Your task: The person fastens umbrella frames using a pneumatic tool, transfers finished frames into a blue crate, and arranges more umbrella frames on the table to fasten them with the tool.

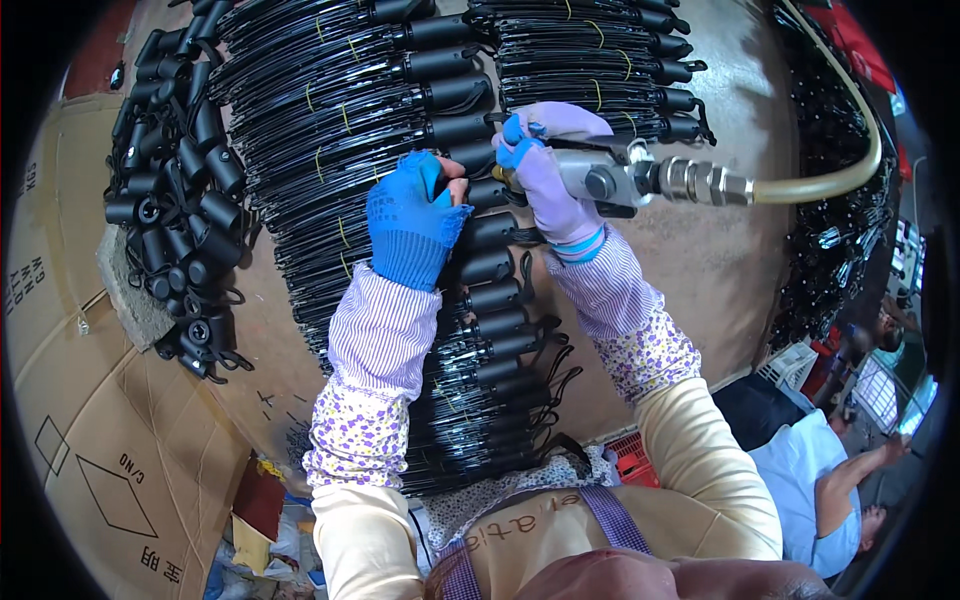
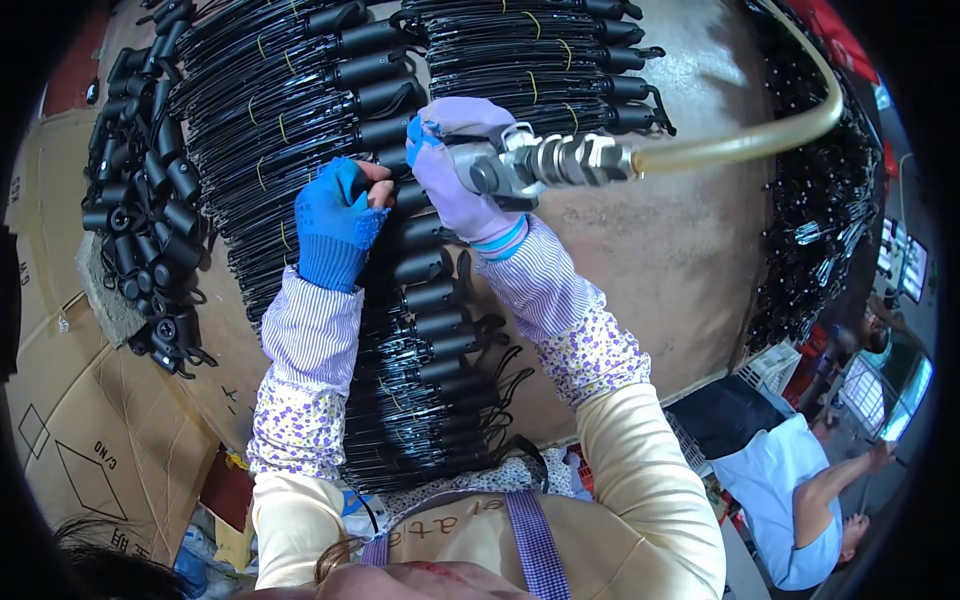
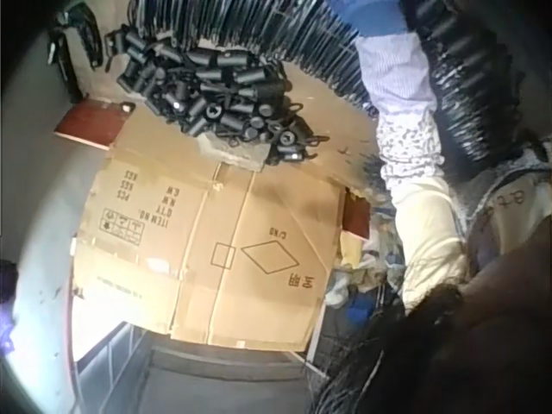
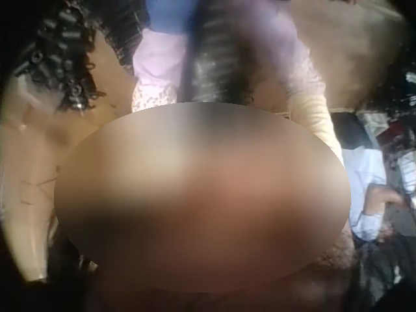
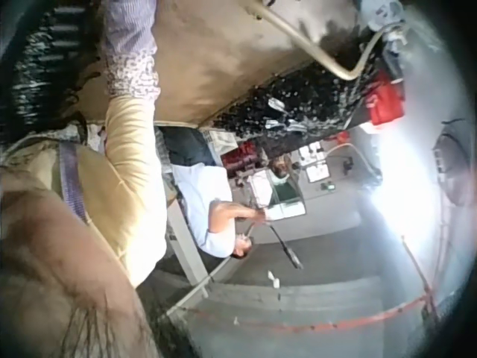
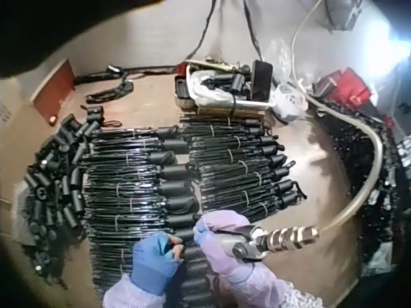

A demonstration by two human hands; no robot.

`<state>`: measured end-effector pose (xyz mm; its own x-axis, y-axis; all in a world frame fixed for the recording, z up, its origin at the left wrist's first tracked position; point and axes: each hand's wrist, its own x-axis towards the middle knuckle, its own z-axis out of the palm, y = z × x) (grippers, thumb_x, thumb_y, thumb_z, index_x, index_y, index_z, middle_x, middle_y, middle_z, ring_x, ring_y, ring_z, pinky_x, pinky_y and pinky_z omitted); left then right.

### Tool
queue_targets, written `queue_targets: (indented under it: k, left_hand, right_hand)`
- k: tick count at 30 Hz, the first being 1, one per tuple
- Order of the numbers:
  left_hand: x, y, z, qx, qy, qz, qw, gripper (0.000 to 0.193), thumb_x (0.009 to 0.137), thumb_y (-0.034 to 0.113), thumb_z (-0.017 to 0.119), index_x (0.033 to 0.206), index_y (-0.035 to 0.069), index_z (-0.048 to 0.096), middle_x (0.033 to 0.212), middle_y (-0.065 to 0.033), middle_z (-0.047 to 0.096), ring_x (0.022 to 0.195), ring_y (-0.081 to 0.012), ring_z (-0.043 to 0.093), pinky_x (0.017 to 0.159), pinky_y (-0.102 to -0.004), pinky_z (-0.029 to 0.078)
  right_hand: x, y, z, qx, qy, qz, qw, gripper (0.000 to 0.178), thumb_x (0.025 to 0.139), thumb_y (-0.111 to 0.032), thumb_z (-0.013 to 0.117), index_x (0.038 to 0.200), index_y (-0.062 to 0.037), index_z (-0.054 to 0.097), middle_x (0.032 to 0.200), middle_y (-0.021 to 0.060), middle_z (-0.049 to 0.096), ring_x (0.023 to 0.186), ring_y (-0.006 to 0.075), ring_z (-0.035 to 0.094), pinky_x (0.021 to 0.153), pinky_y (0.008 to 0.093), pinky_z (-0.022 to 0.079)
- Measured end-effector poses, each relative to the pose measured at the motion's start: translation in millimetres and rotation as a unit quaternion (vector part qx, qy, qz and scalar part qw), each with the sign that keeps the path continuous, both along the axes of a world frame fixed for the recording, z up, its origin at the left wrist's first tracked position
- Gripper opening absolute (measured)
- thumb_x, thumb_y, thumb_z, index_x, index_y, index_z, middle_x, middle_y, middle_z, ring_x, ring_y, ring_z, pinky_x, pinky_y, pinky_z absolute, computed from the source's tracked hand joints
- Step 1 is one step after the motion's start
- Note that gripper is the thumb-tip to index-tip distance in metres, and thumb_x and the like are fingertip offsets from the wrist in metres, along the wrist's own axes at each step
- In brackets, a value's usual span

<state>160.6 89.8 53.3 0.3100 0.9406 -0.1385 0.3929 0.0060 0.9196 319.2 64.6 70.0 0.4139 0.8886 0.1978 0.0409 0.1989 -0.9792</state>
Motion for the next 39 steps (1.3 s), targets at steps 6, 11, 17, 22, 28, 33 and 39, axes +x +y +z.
queue_targets:
  k: [6,11,17,22,28,33,39]
  left_hand:
    - [7,18,8,0.090,0.131,-0.084,0.984,0.011,0.080,0.002,0.070,0.090,0.004,0.068,0.082,-0.0073,0.069,0.068,-0.0185,0.065,0.067,-0.0290,0.054]
    - [5,22,0,0.138,0.092,-0.092,0.982,0.012,0.079,0.002,0.070,0.091,0.005,0.068,0.085,-0.0071,0.069,0.069,-0.0195,0.065,0.068,-0.0302,0.054]
    - [5,17,-5,0.127,0.054,-0.062,0.988,0.013,0.078,0.002,0.069,0.090,0.005,0.068,0.084,-0.0061,0.068,0.069,-0.0187,0.064,0.066,-0.0295,0.052]
    - [2,14,-5,0.085,0.016,-0.037,0.996,0.013,0.077,0.001,0.068,0.089,0.005,0.067,0.082,-0.0053,0.067,0.069,-0.0176,0.063,0.065,-0.0288,0.051]
    - [1,3,15,-0.071,-0.067,0.011,0.995,0.014,0.080,0.000,0.067,0.094,0.000,0.066,0.081,-0.0084,0.068,0.072,-0.0157,0.065,0.065,-0.0250,0.053]
    - [6,-7,29,-0.274,-0.190,0.063,0.941,0.018,0.083,-0.001,0.066,0.100,-0.004,0.063,0.080,-0.0102,0.067,0.072,-0.0147,0.066,0.066,-0.0212,0.054]
    - [7,-10,20,-0.429,-0.362,0.058,0.825,0.026,0.086,-0.002,0.064,0.111,-0.006,0.059,0.078,-0.0096,0.065,0.066,-0.0135,0.063,0.062,-0.0193,0.053]
  right_hand:
    - [3,0,-1,0.029,0.015,0.005,0.999,0.015,0.075,0.000,0.064,0.090,-0.0025,0.067,0.084,0.0044,0.068,0.071,0.0128,0.062,0.067,0.0244,0.051]
    - [4,0,-12,0.009,0.085,0.006,0.996,0.013,0.079,0.000,0.061,0.091,-0.0021,0.066,0.084,0.0041,0.066,0.073,0.0127,0.061,0.070,0.0255,0.051]
    - [3,0,-16,-0.008,0.164,0.035,0.986,0.012,0.087,0.000,0.056,0.096,-0.0018,0.063,0.087,0.0059,0.062,0.078,0.0144,0.059,0.079,0.0290,0.052]
    - [1,-2,4,-0.013,0.118,0.025,0.993,0.014,0.089,0.000,0.053,0.100,-0.0028,0.060,0.089,0.0069,0.061,0.078,0.0149,0.057,0.081,0.0314,0.052]
    - [8,-5,18,0.057,0.107,0.051,0.991,0.021,0.090,0.001,0.049,0.110,-0.0052,0.055,0.092,0.0094,0.058,0.076,0.0162,0.054,0.080,0.0347,0.052]
    - [15,-7,35,0.123,0.077,0.075,0.987,0.027,0.092,0.002,0.046,0.116,-0.0070,0.052,0.093,0.0107,0.057,0.076,0.0169,0.052,0.080,0.0369,0.050]
    - [-5,-23,68,0.094,0.247,0.006,0.964,0.010,0.086,0.001,0.057,0.093,-0.0031,0.063,0.087,0.0031,0.062,0.076,0.0120,0.056,0.074,0.0257,0.051]
